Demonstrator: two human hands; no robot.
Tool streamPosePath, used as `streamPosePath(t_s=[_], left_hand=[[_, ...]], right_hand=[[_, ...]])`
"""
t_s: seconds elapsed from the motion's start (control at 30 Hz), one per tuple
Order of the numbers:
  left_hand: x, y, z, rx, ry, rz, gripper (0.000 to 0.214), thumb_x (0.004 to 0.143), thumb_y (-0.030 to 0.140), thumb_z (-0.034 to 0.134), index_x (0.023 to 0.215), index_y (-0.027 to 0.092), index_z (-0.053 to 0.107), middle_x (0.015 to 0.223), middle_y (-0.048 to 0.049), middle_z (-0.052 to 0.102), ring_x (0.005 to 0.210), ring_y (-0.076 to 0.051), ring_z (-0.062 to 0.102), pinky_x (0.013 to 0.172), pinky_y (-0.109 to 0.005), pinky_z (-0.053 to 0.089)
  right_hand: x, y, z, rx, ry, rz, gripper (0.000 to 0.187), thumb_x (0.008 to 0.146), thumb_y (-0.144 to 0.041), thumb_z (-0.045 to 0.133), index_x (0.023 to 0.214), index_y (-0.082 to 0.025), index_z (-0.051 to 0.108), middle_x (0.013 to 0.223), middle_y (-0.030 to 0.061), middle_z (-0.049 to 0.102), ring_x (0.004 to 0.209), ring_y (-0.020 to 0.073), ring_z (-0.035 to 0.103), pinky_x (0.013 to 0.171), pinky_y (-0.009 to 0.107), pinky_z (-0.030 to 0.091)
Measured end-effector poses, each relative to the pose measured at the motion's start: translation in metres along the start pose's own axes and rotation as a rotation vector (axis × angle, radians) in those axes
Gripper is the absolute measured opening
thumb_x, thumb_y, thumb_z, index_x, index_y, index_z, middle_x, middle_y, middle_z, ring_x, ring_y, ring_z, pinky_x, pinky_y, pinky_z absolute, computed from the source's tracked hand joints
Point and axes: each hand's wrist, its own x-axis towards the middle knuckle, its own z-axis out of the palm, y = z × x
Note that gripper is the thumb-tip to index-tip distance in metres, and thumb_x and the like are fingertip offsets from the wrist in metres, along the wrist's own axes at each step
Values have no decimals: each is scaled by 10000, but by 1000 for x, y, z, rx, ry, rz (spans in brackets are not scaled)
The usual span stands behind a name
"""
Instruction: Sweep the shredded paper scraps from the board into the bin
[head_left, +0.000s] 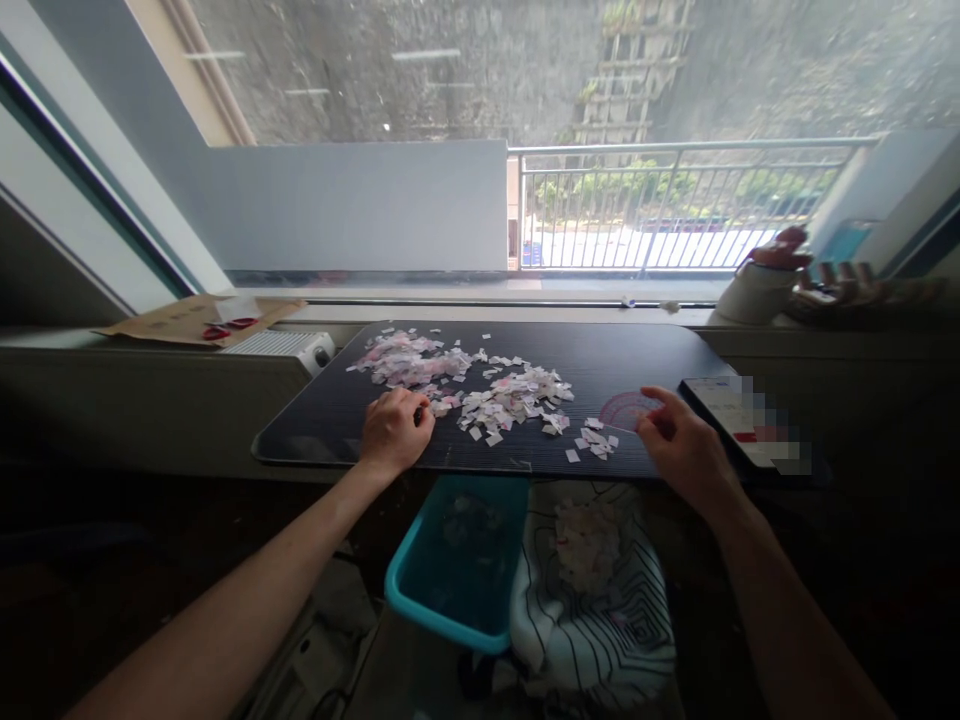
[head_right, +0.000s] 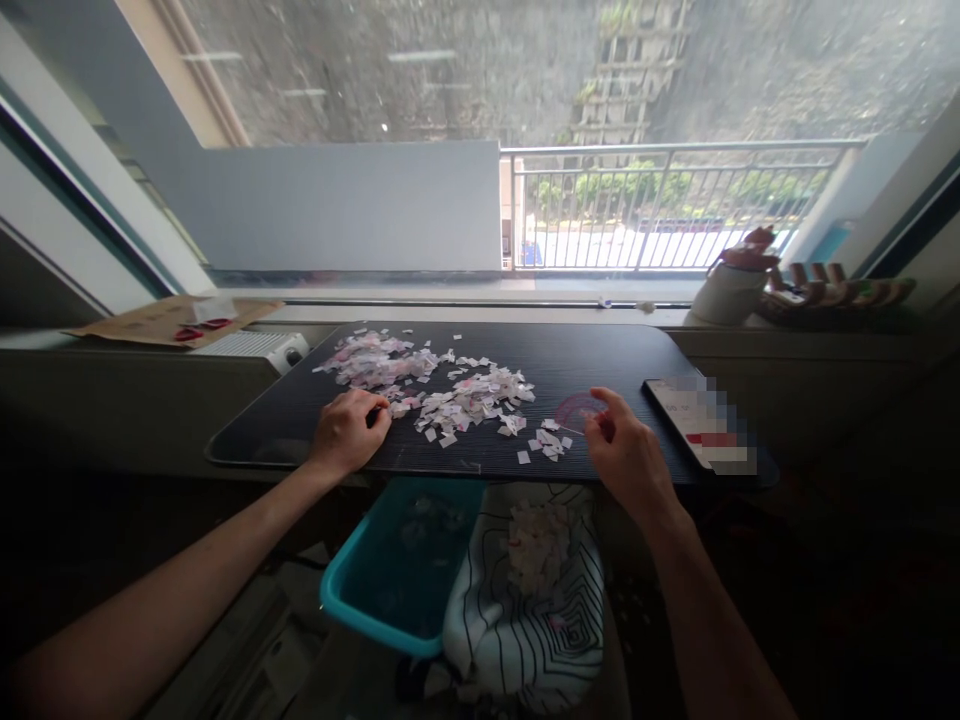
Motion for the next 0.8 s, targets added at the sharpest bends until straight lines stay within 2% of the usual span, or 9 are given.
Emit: streamPosePath(t_s=[0.07,0.27,0.33,0.43,0.5,0.7,0.8], left_hand=[[0,0,0,-1,0,-2,180,788,238,477,829,201,649,889,-65,634,886,-252,576,780,-364,423],[0,-1,1,3,-1,3,177,785,237,478,824,205,647,890,-62,632,888,-247,573,787,-356,423],[0,-1,1,4,-2,5,178,788,237,475,823,204,647,886,-62,631,886,-246,572,786,-356,423],[0,0,0,5,-3,7,181,791,236,472,823,204,647,884,-62,630,885,-246,572,780,-356,423],[0,0,0,6,-5,8,180,790,237,474,823,204,648,885,-64,630,889,-247,572,779,-356,424],[0,-1,0,10,-10,3,179,787,237,475,824,205,647,886,-64,632,892,-244,574,781,-352,426],[0,0,0,13,-9,1,183,787,234,473,827,203,649,886,-65,631,886,-246,572,779,-356,426]], right_hand=[[0,4,0,32,-13,-9,454,816,-361,505,1227,-178,570,779,34,672,676,182,619,678,322,467],[-12,6,-5,143,-205,-14,399,802,-352,543,1161,-187,600,703,0,628,607,150,581,635,295,475],[-15,10,-9,173,-189,-3,414,802,-359,551,1178,-188,591,722,3,629,616,149,580,640,295,481],[-16,19,-11,156,-34,58,462,782,-366,575,1204,-178,577,763,23,648,650,168,602,688,328,496],[-18,25,-9,141,2,78,466,775,-366,581,1200,-172,581,758,29,654,653,176,608,695,340,500],[-39,17,-8,243,-125,61,432,794,-362,572,1187,-182,582,730,11,637,632,155,601,656,298,508],[-43,9,-7,276,-147,55,425,804,-359,569,1193,-189,576,737,8,627,637,149,596,652,286,508]])
